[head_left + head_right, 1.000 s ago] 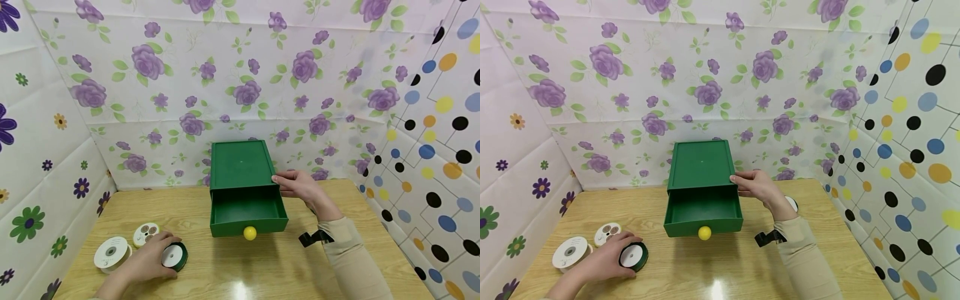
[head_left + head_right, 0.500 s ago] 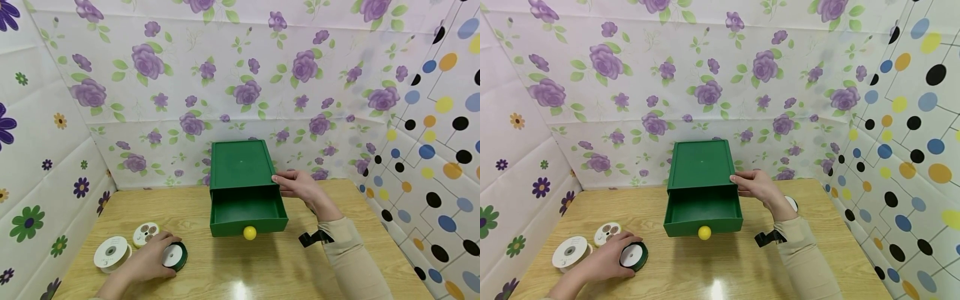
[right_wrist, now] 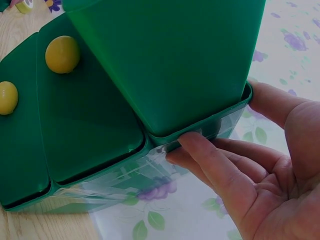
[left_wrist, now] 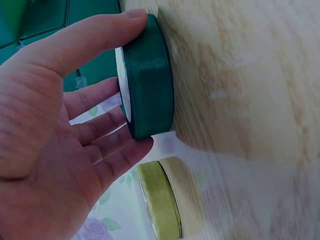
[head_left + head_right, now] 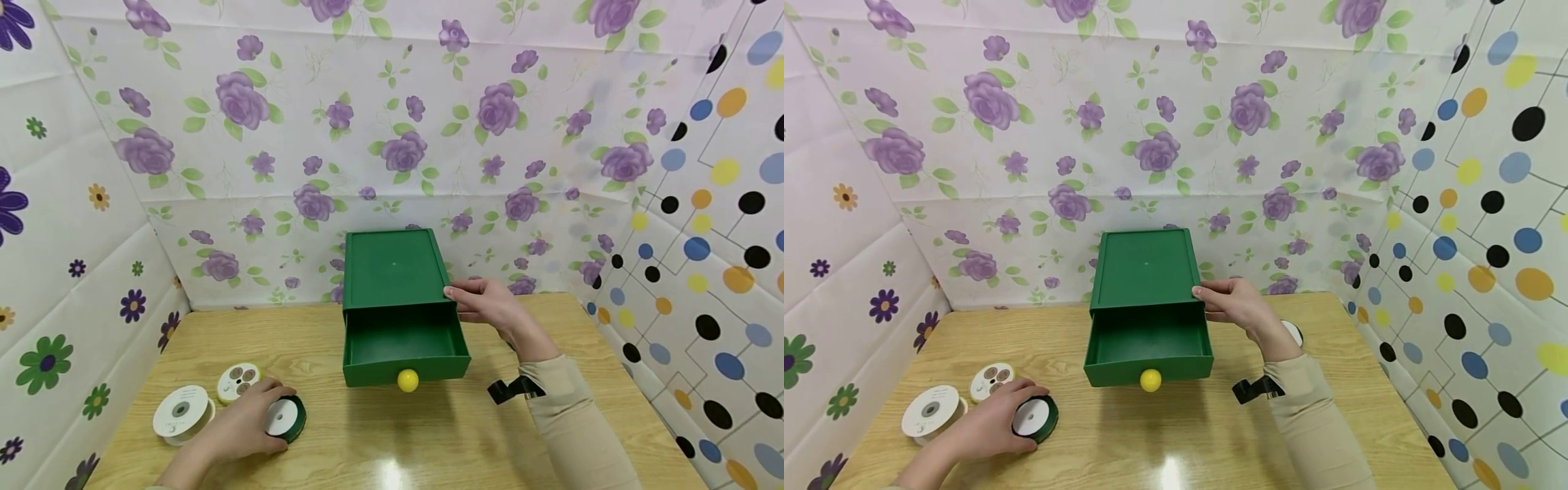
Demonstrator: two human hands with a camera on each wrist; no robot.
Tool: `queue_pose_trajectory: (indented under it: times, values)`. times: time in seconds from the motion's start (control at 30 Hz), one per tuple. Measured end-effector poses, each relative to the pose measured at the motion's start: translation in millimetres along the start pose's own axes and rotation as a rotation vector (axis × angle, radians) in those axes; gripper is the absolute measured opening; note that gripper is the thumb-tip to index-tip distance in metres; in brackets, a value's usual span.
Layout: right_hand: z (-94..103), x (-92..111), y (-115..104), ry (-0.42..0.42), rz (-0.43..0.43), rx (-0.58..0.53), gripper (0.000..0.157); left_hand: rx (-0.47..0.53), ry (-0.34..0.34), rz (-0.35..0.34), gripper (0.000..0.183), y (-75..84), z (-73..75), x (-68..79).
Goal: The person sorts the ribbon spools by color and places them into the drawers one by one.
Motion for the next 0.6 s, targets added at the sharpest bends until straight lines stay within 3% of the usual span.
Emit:
queue_pose_trajectory:
  times: [0.43, 0.6]
  values:
    - [0.3, 0, 0, -0.005, 0.012, -0.013, 0.073, 0.009, 0.009, 0.019, 0.082, 4.7, 4.3, 0.8]
    - [0.2, 0, 0, 0.002, 0.004, -0.009, 0.075, 0.036, 0.044, 0.001, 0.082, 7.8, 14.1, -1.2]
Point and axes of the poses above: each hand's wrist, its own x-axis away from the middle knuckle, its own z-axis out of the back of the hand, y = z × x, the point moved 9 cm from there along -x, towards the middle knuckle, and after that the axes turned 3 degrees about x, right-handed, at the moved point
